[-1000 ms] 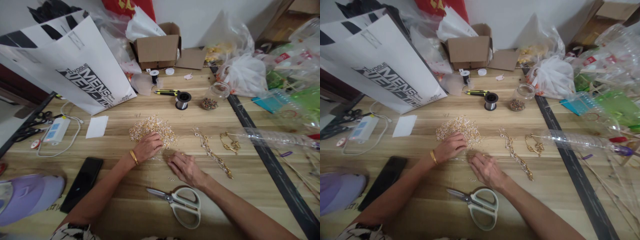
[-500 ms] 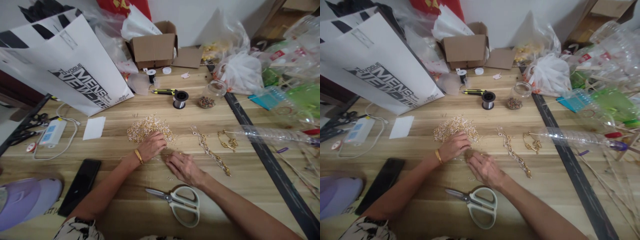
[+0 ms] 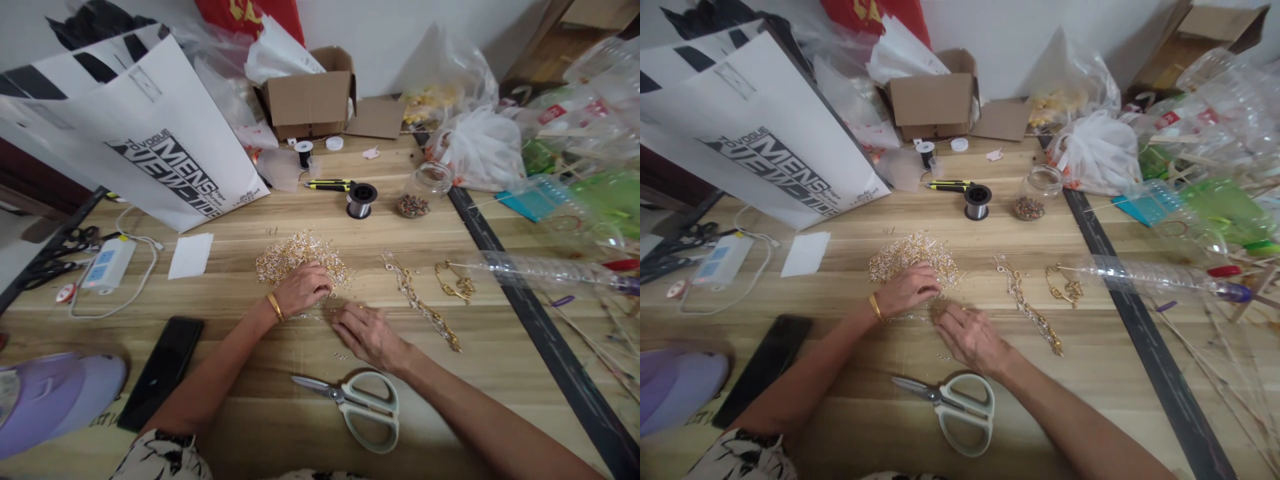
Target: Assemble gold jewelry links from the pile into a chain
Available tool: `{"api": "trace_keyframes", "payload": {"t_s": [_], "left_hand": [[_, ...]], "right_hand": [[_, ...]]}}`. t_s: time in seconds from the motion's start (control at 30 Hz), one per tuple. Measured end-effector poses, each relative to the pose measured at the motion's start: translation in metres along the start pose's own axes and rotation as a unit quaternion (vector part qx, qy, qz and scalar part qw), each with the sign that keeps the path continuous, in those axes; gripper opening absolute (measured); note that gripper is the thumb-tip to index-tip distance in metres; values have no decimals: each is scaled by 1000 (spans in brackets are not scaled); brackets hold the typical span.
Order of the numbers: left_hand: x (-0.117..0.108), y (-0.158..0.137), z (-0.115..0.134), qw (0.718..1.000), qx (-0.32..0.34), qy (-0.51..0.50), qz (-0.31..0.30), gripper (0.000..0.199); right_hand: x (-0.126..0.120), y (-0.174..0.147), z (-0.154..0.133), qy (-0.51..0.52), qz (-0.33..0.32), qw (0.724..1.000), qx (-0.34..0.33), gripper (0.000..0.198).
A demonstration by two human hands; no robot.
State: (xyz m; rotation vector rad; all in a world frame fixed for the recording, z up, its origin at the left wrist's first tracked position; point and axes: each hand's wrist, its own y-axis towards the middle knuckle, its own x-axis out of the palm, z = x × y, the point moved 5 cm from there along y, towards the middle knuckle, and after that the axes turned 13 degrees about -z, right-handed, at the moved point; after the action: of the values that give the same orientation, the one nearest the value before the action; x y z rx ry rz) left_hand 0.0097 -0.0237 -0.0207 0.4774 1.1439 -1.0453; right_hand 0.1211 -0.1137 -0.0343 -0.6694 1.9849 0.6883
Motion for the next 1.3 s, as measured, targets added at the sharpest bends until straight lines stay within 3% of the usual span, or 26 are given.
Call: {"api": "trace_keyframes", "payload": {"t_s": [0.3, 0.43, 0.63, 0.8, 0.97, 1.3], "left_hand": [[-2, -6, -5, 1000, -8, 20, 18, 19], [-6, -9, -7, 998, -13, 21, 58, 17], [-5, -9, -6, 993, 1, 7, 114, 17], [-7, -10, -8, 990, 8, -13, 140, 15], [-7, -12, -8, 990, 15, -15, 136, 16], [-3, -11, 2, 995, 10, 12, 95, 21]], "right_hand": [[2, -1, 0, 3, 4, 1000, -8, 11], [-2, 0, 5, 83, 25, 996, 14, 11], [-4, -1, 32, 291, 108, 937, 158, 12], [0, -2, 39, 361, 112, 905, 195, 16], [1, -3, 39, 367, 115, 903, 190, 15], [-5, -1, 29, 305, 109, 933, 156, 12]]}}
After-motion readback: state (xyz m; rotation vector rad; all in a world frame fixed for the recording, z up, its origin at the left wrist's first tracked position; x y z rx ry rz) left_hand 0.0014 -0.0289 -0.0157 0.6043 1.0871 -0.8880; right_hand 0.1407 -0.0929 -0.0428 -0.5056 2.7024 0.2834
